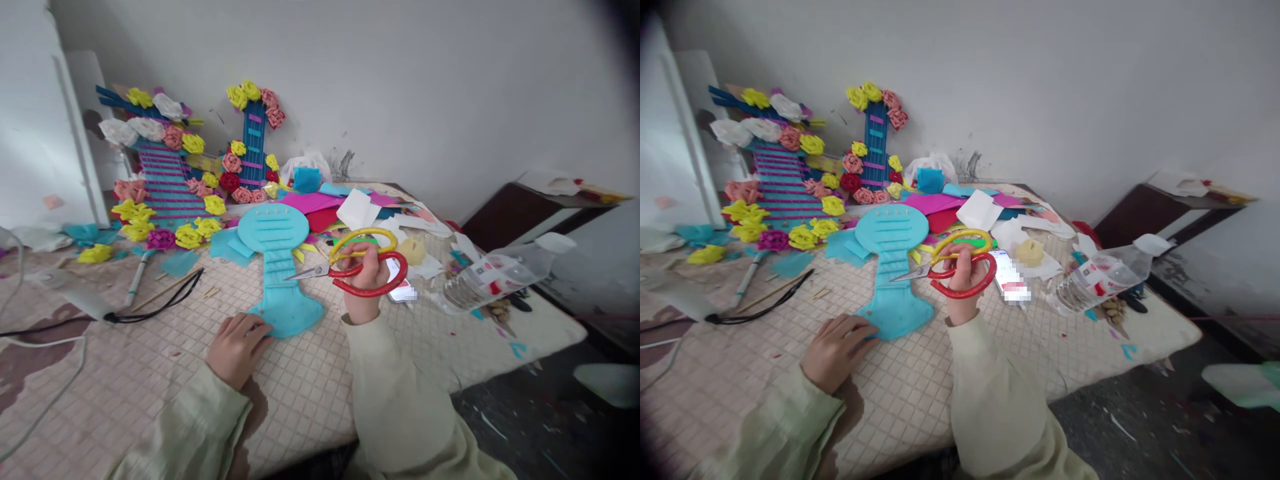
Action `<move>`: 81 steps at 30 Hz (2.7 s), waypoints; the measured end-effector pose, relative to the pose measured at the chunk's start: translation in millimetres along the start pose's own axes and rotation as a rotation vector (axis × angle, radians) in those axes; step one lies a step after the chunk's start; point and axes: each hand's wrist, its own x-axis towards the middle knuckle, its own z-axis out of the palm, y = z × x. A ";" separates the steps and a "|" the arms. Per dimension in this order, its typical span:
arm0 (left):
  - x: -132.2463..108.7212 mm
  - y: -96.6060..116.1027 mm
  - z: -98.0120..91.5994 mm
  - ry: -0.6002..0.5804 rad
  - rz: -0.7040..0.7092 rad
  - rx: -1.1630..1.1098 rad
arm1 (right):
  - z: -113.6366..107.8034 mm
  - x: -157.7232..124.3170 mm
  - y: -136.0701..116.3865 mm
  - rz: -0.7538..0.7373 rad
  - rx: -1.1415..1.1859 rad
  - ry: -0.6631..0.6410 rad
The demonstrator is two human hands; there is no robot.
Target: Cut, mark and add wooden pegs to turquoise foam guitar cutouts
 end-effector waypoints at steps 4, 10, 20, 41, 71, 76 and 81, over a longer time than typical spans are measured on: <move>1.8 3.9 3.5 -0.013 -0.005 0.022 | 0.8 -2.3 -2.6 -0.051 0.002 -0.071; -12.5 7.9 8.9 -0.017 -0.006 -0.042 | 6.0 -12.7 -5.3 -0.162 -0.129 -0.333; -13.6 18.8 8.3 -0.012 -0.098 0.016 | 11.7 -21.3 -6.2 -0.182 -0.228 -0.504; -14.2 19.7 10.3 -0.025 -0.185 -0.083 | 19.6 -19.7 0.8 -0.170 -0.233 -0.603; -15.0 19.2 12.1 -0.080 -0.244 -0.131 | 43.2 -18.4 -1.0 -0.047 -0.378 -0.898; -15.1 18.6 12.1 -0.077 -0.239 -0.135 | 44.1 -18.1 -4.2 -0.037 -0.398 -0.891; -15.5 17.7 12.8 -0.088 -0.242 -0.148 | 46.8 -18.3 -12.0 -0.052 -0.416 -0.898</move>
